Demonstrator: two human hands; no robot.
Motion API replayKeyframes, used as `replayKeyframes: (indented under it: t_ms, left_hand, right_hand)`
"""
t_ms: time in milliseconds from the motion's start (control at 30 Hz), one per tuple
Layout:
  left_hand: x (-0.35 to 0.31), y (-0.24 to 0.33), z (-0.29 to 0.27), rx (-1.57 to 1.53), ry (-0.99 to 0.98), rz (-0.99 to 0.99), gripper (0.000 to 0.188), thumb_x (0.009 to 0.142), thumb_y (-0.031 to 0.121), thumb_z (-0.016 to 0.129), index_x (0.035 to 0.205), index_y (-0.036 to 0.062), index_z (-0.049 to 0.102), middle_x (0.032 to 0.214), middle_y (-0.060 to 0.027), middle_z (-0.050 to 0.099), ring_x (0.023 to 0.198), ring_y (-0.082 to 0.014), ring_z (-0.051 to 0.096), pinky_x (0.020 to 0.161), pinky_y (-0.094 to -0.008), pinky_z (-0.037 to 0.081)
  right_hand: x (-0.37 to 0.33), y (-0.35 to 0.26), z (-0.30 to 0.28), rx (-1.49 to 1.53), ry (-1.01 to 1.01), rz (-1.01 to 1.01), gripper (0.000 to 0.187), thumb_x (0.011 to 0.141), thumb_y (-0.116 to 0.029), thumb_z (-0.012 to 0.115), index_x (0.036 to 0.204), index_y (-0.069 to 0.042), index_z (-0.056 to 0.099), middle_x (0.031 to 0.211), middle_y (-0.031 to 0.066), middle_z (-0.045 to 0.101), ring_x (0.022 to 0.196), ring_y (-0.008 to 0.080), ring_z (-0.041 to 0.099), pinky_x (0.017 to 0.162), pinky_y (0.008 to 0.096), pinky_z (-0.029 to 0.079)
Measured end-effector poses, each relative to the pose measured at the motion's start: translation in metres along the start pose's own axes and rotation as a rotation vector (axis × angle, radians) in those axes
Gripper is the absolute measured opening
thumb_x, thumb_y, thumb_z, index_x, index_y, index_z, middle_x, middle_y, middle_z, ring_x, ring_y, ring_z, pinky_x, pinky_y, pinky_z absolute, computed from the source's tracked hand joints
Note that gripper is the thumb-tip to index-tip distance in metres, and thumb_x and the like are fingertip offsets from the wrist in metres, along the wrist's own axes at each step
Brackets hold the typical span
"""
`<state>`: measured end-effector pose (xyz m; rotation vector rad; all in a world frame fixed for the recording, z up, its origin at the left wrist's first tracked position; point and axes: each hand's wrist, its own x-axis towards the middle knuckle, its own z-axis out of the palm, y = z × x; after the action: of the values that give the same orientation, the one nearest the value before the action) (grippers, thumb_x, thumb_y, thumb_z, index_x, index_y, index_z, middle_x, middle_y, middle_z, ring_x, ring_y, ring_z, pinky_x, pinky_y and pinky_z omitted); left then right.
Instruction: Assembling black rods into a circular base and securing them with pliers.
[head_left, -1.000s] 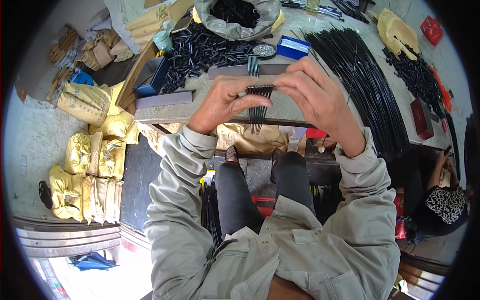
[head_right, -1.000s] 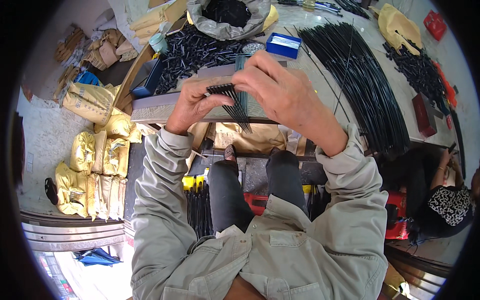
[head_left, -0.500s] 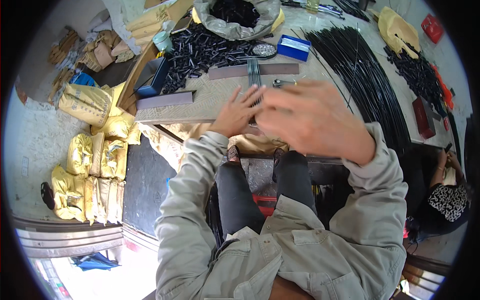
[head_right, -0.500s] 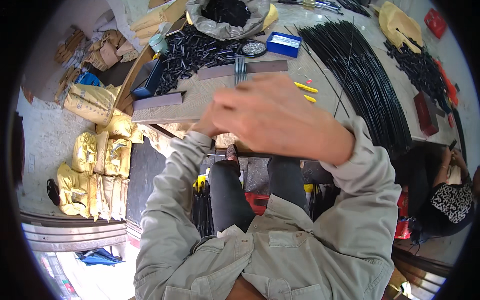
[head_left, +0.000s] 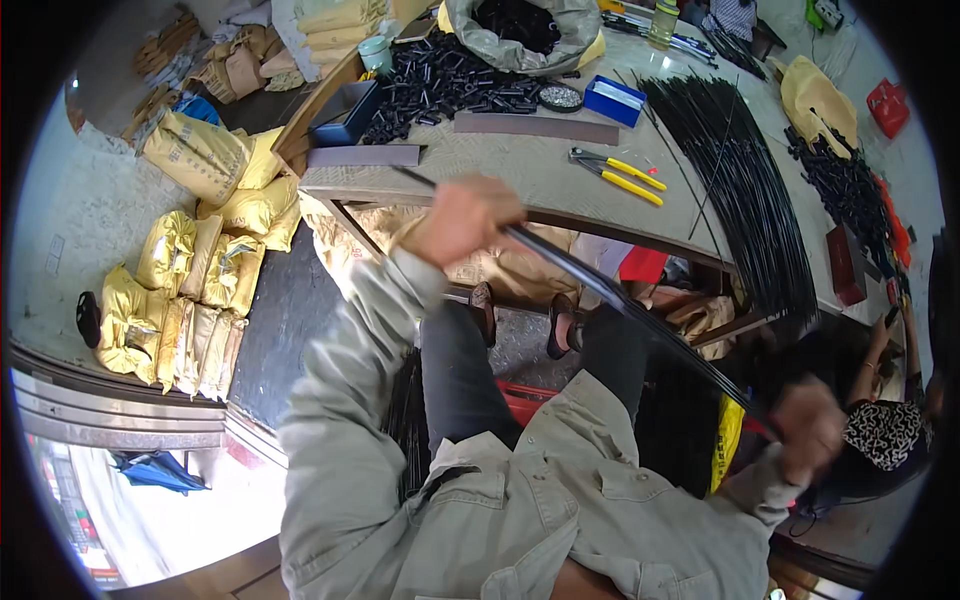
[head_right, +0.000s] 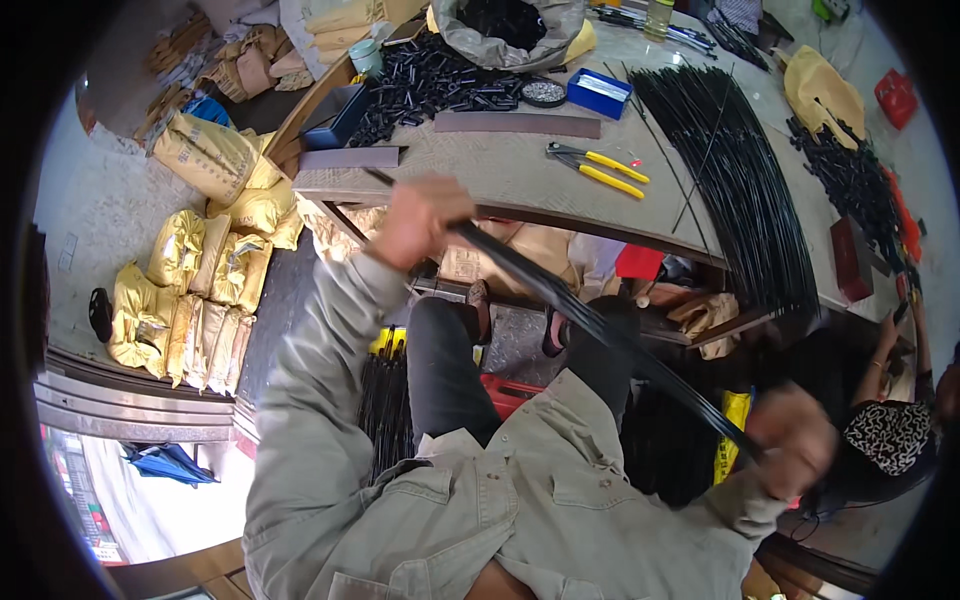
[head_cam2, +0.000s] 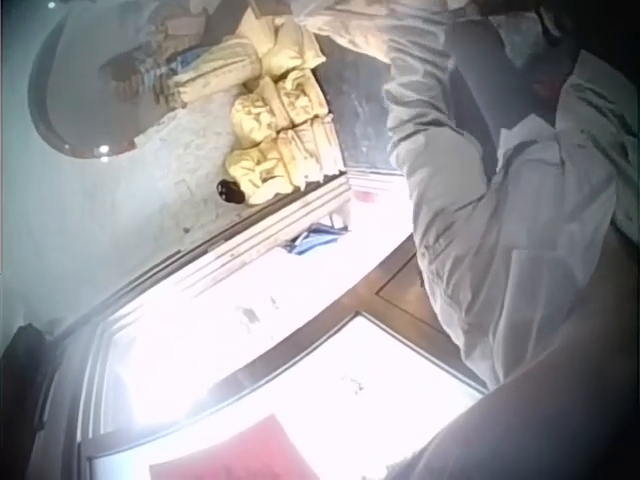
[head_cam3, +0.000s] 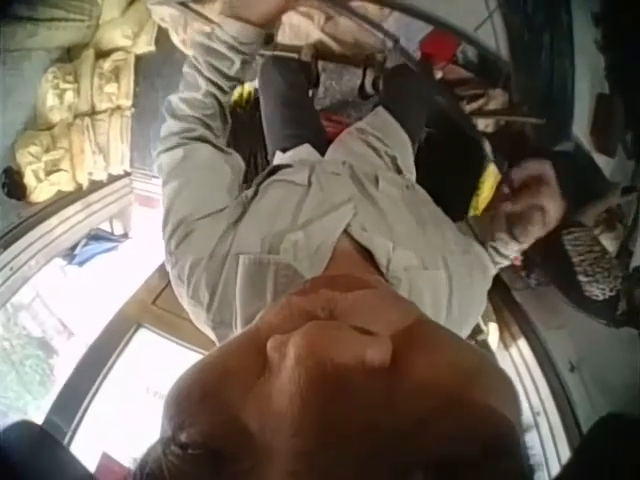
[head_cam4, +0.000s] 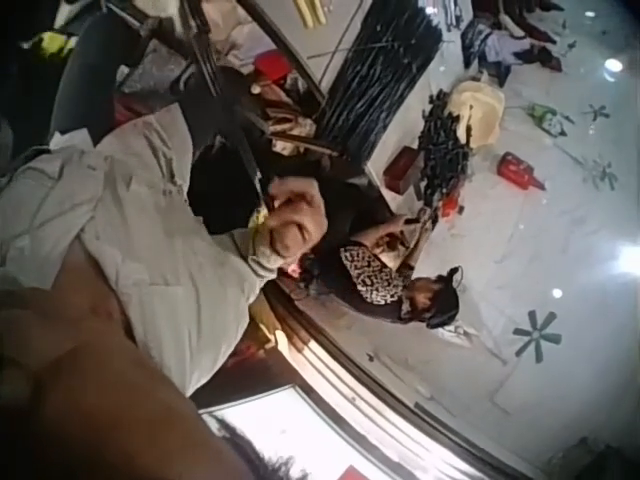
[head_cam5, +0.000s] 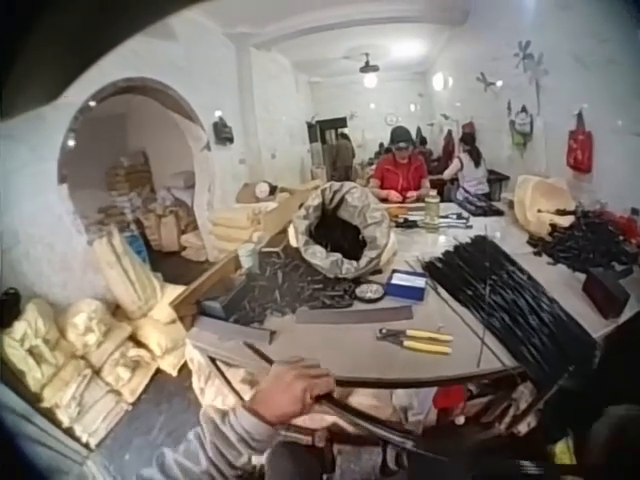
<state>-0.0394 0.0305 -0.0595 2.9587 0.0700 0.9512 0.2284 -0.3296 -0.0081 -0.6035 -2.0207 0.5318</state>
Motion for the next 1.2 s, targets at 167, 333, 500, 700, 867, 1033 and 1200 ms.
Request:
replayKeyframes:
  t_ms: [167,333,500,700,867,1033,1200]
  left_hand:
    - [0.012,-0.041,-0.017,0.326,-0.458,0.230,0.041,0.054,0.051,0.064,0.060,0.0101,0.058,0.062,-0.0042,0.055,0.061,-0.0239,0.057,0.053,-0.0313,0.042]
    - [0.017,0.020,0.060,0.336,-0.861,0.581,0.040,0.053,0.050,0.065,0.058,0.0107,0.061,0.056,-0.0014,0.057,0.061,-0.0207,0.061,0.055,-0.0297,0.044]
    - [-0.015,0.061,0.076,0.083,-0.754,0.671,0.032,0.055,0.043,0.066,0.055,0.0120,0.058,0.052,0.0000,0.055,0.060,-0.0185,0.060,0.056,-0.0311,0.043]
    - [-0.015,0.074,0.070,0.090,-0.646,0.665,0.027,0.061,0.037,0.064,0.065,0.0106,0.056,0.064,-0.0026,0.056,0.068,-0.0189,0.057,0.058,-0.0329,0.041]
    - [-0.077,0.093,0.033,-0.076,0.020,0.415,0.022,0.070,0.023,0.063,0.077,0.0052,0.053,0.073,-0.0032,0.049,0.068,-0.0176,0.050,0.059,-0.0323,0.040]
    - [-0.073,0.137,0.041,-1.226,0.454,-0.859,0.017,0.088,0.014,0.045,0.086,-0.0006,0.054,0.075,-0.0033,0.050,0.067,-0.0134,0.048,0.058,-0.0261,0.040]
    - [-0.085,0.148,0.056,-1.442,0.332,-0.754,0.042,0.093,0.033,0.034,0.083,-0.0023,0.053,0.060,-0.0034,0.049,0.050,-0.0126,0.046,0.048,-0.0238,0.039]
  right_hand:
    - [-0.049,0.190,0.150,0.161,-0.102,0.859,0.047,0.079,-0.012,0.062,0.121,-0.005,0.041,0.116,0.0122,0.045,0.102,0.0226,0.050,0.086,0.0337,0.043]
    - [-0.132,0.328,0.302,0.237,-0.471,0.940,0.029,0.077,-0.014,0.061,0.103,-0.001,0.056,0.095,0.0106,0.061,0.090,0.0200,0.056,0.082,0.0323,0.042]
    - [-0.063,0.261,0.284,0.560,-0.256,1.057,0.033,0.072,-0.021,0.070,0.097,-0.003,0.059,0.083,0.0067,0.062,0.077,0.0149,0.058,0.074,0.0296,0.045]
    - [0.002,0.232,0.247,0.619,0.436,0.794,0.016,0.084,-0.016,0.059,0.092,-0.002,0.059,0.081,0.0032,0.062,0.073,0.0091,0.057,0.069,0.0226,0.045]
    - [0.008,0.207,0.231,0.250,0.152,0.761,0.016,0.084,-0.015,0.056,0.093,-0.001,0.058,0.080,0.0056,0.062,0.072,0.0106,0.058,0.069,0.0253,0.046]
    - [0.006,0.202,0.247,0.219,0.091,0.709,0.022,0.082,-0.013,0.057,0.101,-0.002,0.056,0.085,0.0107,0.063,0.076,0.0203,0.062,0.071,0.0285,0.047]
    - [0.061,0.190,0.147,0.054,-0.285,0.659,0.038,0.077,-0.007,0.058,0.114,-0.005,0.051,0.105,0.0128,0.060,0.089,0.0270,0.060,0.074,0.0315,0.047]
